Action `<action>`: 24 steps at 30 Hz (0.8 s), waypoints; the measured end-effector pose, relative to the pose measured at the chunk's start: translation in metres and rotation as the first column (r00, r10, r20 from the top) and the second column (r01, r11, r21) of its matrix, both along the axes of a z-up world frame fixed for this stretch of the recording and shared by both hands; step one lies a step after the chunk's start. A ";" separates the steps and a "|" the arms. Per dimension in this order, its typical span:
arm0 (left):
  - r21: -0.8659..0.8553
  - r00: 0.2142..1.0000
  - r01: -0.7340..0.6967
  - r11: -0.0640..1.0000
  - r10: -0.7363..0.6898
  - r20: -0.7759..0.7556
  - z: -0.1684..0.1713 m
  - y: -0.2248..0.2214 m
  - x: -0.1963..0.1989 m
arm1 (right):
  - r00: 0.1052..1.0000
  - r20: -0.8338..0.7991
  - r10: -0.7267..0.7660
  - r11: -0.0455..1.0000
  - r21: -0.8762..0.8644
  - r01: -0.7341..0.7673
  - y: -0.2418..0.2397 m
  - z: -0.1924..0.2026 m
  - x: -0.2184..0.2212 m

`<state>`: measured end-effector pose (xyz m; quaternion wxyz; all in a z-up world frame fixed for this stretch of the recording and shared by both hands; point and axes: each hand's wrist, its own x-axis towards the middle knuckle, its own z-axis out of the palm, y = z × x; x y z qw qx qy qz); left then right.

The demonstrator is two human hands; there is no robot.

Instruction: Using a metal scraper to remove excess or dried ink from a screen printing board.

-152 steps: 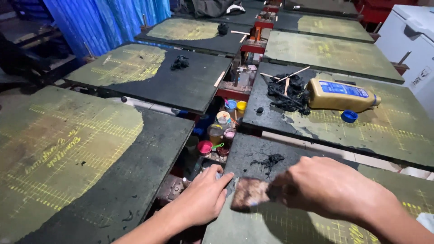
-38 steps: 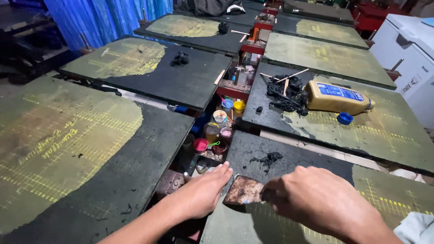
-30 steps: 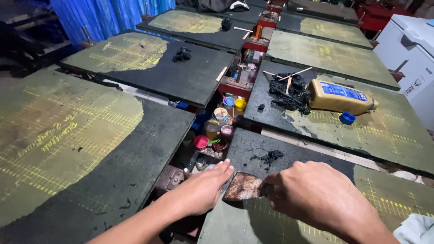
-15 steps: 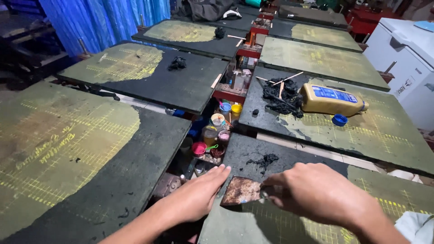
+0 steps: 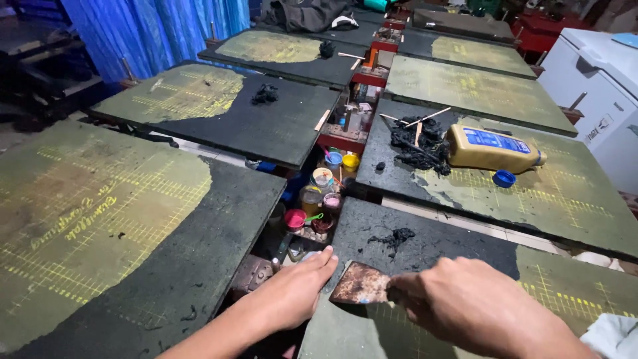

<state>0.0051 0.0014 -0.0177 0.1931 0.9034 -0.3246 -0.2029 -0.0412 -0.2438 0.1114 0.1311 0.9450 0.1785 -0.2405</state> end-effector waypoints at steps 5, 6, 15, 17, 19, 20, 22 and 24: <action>0.026 1.000 0.000 1.000 0.000 0.002 0.021 -0.003 -0.003 | 0.999 0.048 -0.025 0.999 0.046 0.023 -0.009 0.001 0.002; 0.026 1.000 -0.022 0.999 0.023 -0.020 0.023 -0.004 -0.010 | 0.998 0.057 -0.024 0.998 0.061 0.021 -0.015 -0.007 0.001; -0.013 0.999 -0.031 0.999 0.030 -0.025 0.021 -0.002 -0.006 | 0.985 0.000 -0.170 0.984 -0.047 0.170 -0.018 -0.002 0.004; -0.006 0.999 -0.017 1.000 0.017 -0.035 0.021 -0.002 -0.007 | 0.990 0.009 -0.142 0.990 -0.021 0.142 -0.017 0.000 0.004; 0.009 0.999 -0.003 1.000 0.003 -0.038 0.021 0.000 -0.004 | 0.993 0.024 -0.114 0.993 0.013 0.114 -0.013 0.003 0.003; 0.021 0.999 0.018 1.000 -0.018 -0.044 0.018 0.001 -0.004 | 0.993 0.022 -0.114 0.992 -0.045 0.115 -0.012 0.004 0.001; 0.031 0.998 0.042 0.999 -0.040 -0.052 0.017 0.001 -0.003 | 0.993 0.018 -0.115 0.988 -0.105 0.117 -0.007 0.001 -0.001; 0.101 0.994 0.029 0.994 -0.018 -0.109 0.021 0.000 -0.005 | 0.993 -0.002 -0.120 0.989 -0.086 0.119 -0.003 -0.007 -0.002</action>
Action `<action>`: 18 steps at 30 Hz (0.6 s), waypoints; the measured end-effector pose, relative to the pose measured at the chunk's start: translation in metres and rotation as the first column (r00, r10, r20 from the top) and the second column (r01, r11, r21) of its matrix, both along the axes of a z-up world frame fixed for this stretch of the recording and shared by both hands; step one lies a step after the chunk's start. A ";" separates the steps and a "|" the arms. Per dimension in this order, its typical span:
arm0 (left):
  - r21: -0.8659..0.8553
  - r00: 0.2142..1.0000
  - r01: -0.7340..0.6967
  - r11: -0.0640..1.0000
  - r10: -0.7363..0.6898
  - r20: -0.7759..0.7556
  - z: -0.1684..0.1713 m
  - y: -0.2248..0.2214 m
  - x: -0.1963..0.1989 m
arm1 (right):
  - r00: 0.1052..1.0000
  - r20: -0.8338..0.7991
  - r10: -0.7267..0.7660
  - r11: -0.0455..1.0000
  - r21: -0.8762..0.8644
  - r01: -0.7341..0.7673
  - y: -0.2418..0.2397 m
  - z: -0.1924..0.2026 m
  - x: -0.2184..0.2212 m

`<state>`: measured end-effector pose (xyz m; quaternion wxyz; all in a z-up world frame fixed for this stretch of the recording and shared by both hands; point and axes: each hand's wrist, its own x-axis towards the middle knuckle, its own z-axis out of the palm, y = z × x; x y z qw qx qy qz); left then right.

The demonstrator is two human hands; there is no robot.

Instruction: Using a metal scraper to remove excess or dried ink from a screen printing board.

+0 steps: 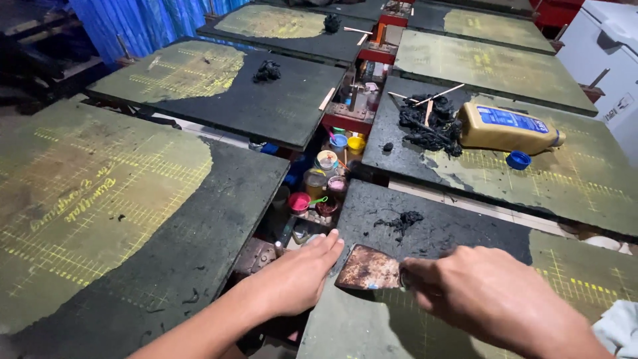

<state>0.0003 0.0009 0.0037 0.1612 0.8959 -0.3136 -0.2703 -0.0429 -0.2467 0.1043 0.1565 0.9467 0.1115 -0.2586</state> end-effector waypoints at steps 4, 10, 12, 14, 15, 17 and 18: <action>-0.051 0.999 0.021 0.998 -0.019 0.047 -0.013 0.002 0.003 | 0.998 0.042 0.037 0.999 0.005 -0.038 -0.002 0.003 -0.001; -0.119 0.988 0.093 0.989 -0.077 0.134 -0.015 0.006 0.007 | 0.998 0.000 0.069 0.997 0.022 -0.069 0.001 0.000 0.004; -0.079 0.999 0.028 0.996 -0.030 -0.023 -0.003 0.004 0.005 | 0.997 -0.007 0.080 0.997 0.000 -0.080 0.004 0.005 0.007; -0.080 0.999 0.020 0.997 -0.023 -0.036 -0.003 0.003 0.005 | 0.996 0.005 0.087 0.996 -0.017 -0.087 0.004 0.004 0.010; -0.079 0.999 0.013 0.997 -0.016 -0.043 -0.002 0.003 0.006 | 0.995 0.024 0.095 0.995 -0.032 -0.094 0.003 0.003 0.012; -0.064 0.999 0.018 0.998 -0.021 -0.040 -0.001 0.001 0.006 | 0.995 0.052 0.084 0.996 -0.030 -0.082 0.000 -0.004 0.009; -0.050 0.999 0.018 0.999 -0.020 -0.035 -0.001 0.002 0.005 | 0.994 0.082 0.079 0.997 -0.028 -0.077 -0.001 -0.008 0.008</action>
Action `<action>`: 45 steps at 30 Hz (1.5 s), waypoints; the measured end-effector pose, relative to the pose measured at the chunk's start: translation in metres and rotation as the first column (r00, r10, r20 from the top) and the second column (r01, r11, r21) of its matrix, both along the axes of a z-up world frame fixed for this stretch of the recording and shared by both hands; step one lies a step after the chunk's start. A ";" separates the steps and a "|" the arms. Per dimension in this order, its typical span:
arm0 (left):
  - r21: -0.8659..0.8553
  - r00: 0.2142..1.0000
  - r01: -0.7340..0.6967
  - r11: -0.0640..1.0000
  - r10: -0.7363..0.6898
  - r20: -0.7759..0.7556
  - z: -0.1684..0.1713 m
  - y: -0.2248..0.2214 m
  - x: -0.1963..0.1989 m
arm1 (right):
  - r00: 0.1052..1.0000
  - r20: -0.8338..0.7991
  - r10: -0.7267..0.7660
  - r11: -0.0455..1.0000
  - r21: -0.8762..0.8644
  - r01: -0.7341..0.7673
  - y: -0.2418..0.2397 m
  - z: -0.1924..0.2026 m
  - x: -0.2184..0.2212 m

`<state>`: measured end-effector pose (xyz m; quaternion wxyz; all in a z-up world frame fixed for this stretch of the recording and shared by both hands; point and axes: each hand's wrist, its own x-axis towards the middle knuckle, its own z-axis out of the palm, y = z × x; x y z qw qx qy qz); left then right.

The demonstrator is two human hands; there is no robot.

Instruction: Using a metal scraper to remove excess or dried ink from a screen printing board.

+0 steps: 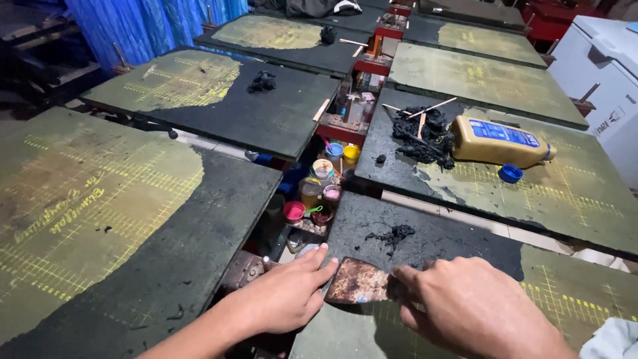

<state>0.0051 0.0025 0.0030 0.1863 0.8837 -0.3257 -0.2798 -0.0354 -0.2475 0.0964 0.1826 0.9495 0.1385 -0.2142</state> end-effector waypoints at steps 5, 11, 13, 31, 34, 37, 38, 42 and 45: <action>-0.007 0.998 -0.035 0.999 0.034 -0.054 0.019 -0.004 -0.007 | 0.997 -0.072 0.010 0.997 0.083 -0.004 -0.011 0.008 0.004; -0.053 1.000 -0.025 0.998 0.026 0.010 -0.001 0.003 -0.005 | 0.988 -0.126 -0.092 0.994 0.054 0.099 -0.013 0.010 -0.001; -0.066 0.999 -0.009 0.998 0.011 0.040 0.000 0.000 -0.004 | 0.970 -0.134 -0.204 0.978 0.001 0.206 -0.008 0.004 -0.006; 0.026 1.000 0.011 1.000 -0.010 -0.006 0.003 0.002 -0.002 | 0.999 0.010 0.039 0.999 0.019 -0.039 -0.011 -0.016 -0.001; -0.013 0.999 0.022 1.000 -0.022 0.049 -0.009 0.003 -0.002 | 0.999 0.012 0.042 0.999 0.003 -0.042 -0.006 -0.013 -0.004; -0.019 0.998 0.009 1.000 -0.007 0.064 -0.007 0.001 -0.002 | 0.999 -0.008 -0.036 0.999 0.017 0.037 -0.004 -0.008 -0.004; -0.044 0.999 -0.025 0.999 0.026 0.037 -0.002 0.000 -0.004 | 1.000 -0.002 -0.001 0.996 0.093 0.001 -0.007 -0.011 -0.002; -0.279 0.988 -0.141 0.950 0.151 0.014 0.014 -0.001 -0.010 | 0.991 -0.135 0.018 0.946 0.323 0.027 -0.005 -0.020 0.013; -0.473 0.969 -0.181 0.863 0.238 0.064 0.015 0.000 -0.011 | 0.974 -0.083 -0.211 0.931 0.289 0.226 -0.034 0.023 0.010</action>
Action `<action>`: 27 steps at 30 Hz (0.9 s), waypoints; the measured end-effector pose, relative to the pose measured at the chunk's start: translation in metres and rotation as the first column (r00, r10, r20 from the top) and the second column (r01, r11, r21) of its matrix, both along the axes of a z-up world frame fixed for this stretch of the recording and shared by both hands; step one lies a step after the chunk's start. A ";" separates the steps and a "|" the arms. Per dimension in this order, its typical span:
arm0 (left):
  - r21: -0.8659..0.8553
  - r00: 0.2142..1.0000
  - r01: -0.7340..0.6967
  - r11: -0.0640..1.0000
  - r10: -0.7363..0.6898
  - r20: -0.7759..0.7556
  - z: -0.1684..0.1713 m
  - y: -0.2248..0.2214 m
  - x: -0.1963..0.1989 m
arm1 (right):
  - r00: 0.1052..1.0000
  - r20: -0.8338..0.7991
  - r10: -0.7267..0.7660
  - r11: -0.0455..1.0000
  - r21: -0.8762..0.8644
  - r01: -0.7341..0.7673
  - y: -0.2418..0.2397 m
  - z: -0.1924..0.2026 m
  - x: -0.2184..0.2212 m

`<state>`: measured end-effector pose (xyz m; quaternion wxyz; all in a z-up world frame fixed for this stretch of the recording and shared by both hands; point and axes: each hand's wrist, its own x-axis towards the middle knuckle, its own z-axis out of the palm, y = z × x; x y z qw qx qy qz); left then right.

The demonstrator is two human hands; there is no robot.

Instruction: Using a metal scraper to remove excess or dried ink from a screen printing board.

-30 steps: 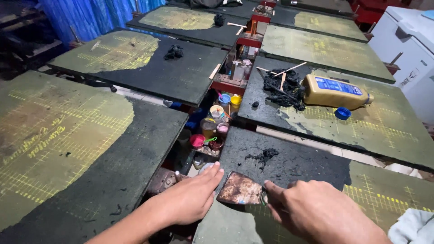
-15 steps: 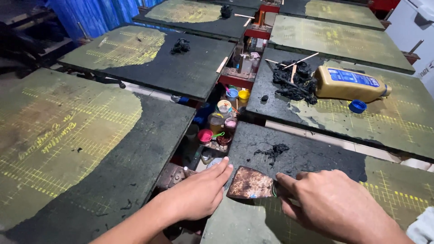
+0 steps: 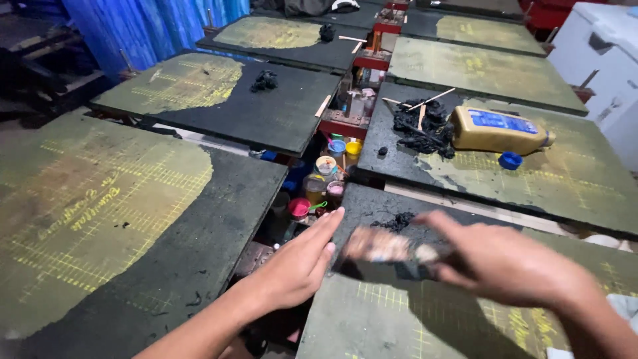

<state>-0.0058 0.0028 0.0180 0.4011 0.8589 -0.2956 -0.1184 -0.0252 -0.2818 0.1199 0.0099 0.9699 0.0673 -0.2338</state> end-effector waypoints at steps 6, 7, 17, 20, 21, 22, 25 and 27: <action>-0.091 0.976 0.039 0.995 -0.018 0.218 0.002 0.000 0.001 | 0.960 -0.072 -0.269 0.751 0.609 0.256 -0.029 -0.004 0.011; -0.095 0.977 0.042 0.995 -0.021 0.211 0.003 0.001 0.001 | 0.959 -0.078 -0.272 0.752 0.604 0.263 -0.026 -0.008 0.008; 0.127 0.997 0.058 0.990 -0.063 0.033 -0.001 0.001 0.003 | 0.976 -0.026 0.214 -0.027 0.999 0.033 -0.036 -0.050 -0.001; 0.218 0.987 0.086 0.972 -0.053 -0.153 -0.006 -0.002 0.003 | 0.965 0.262 -0.011 0.409 0.882 -0.235 -0.018 -0.050 -0.007; 0.240 0.975 0.101 0.965 -0.048 -0.216 -0.008 -0.003 0.003 | 0.919 0.387 -0.082 0.602 0.754 -0.263 -0.011 -0.051 -0.009; 0.241 0.974 0.103 0.965 -0.048 -0.223 -0.012 -0.002 0.006 | 0.921 0.381 -0.083 0.602 0.756 -0.258 -0.009 -0.056 -0.004; 0.237 0.984 0.145 0.961 -0.115 -0.136 -0.037 -0.003 0.011 | 0.770 0.637 0.028 0.593 0.610 -0.526 -0.009 -0.075 0.002; 0.289 0.970 0.149 0.946 -0.196 0.141 -0.065 0.001 0.020 | 0.767 0.628 0.134 0.571 0.583 -0.578 -0.010 -0.081 0.010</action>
